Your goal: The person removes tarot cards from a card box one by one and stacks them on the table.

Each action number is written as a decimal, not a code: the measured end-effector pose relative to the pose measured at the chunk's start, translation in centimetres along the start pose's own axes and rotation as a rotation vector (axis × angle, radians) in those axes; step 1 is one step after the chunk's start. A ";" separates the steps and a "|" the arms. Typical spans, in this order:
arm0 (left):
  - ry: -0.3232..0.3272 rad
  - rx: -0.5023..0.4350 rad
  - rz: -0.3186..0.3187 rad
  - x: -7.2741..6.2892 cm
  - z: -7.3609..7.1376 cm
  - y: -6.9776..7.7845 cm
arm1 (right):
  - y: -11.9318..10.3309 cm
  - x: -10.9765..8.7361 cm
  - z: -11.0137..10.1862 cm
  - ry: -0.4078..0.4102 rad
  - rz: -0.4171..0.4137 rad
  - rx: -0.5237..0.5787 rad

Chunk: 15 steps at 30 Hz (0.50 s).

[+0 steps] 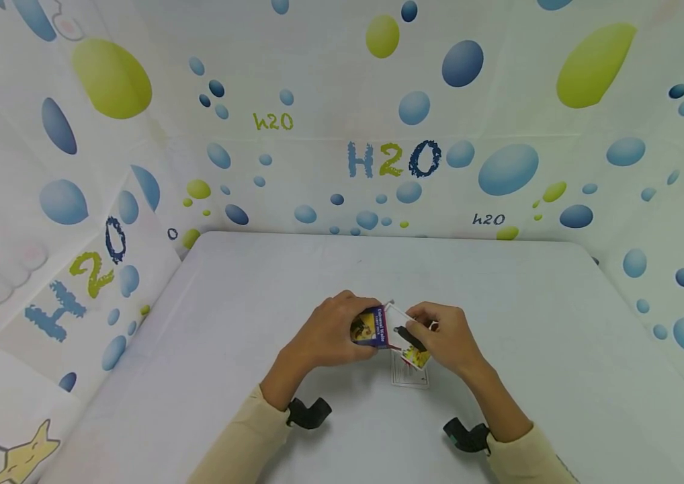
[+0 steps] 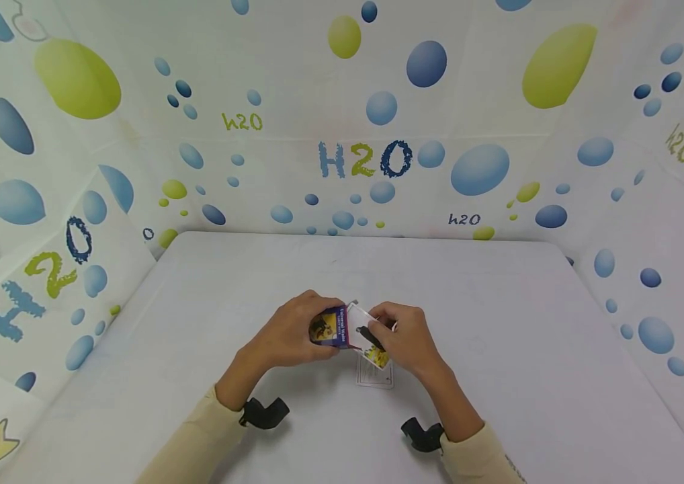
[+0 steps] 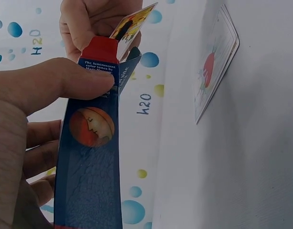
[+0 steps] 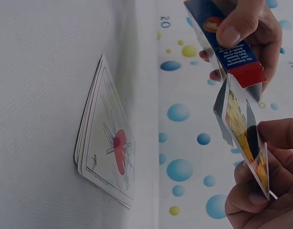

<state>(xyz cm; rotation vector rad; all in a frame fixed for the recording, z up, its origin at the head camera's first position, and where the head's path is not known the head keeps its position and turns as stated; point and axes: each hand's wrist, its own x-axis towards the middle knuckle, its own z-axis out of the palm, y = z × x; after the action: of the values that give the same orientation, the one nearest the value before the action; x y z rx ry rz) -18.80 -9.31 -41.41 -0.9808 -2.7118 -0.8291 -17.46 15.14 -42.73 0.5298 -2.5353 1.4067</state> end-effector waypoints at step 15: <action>0.049 -0.010 -0.036 -0.3 -0.8 -0.7 | -0.3 -0.1 0.0 0.027 0.087 0.067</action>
<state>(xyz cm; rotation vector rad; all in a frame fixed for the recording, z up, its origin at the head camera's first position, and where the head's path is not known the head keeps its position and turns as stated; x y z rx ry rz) -19.08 -10.37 -41.13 -0.9040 -2.6937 -0.8616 -17.23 14.99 -42.50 0.4130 -2.5263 1.5219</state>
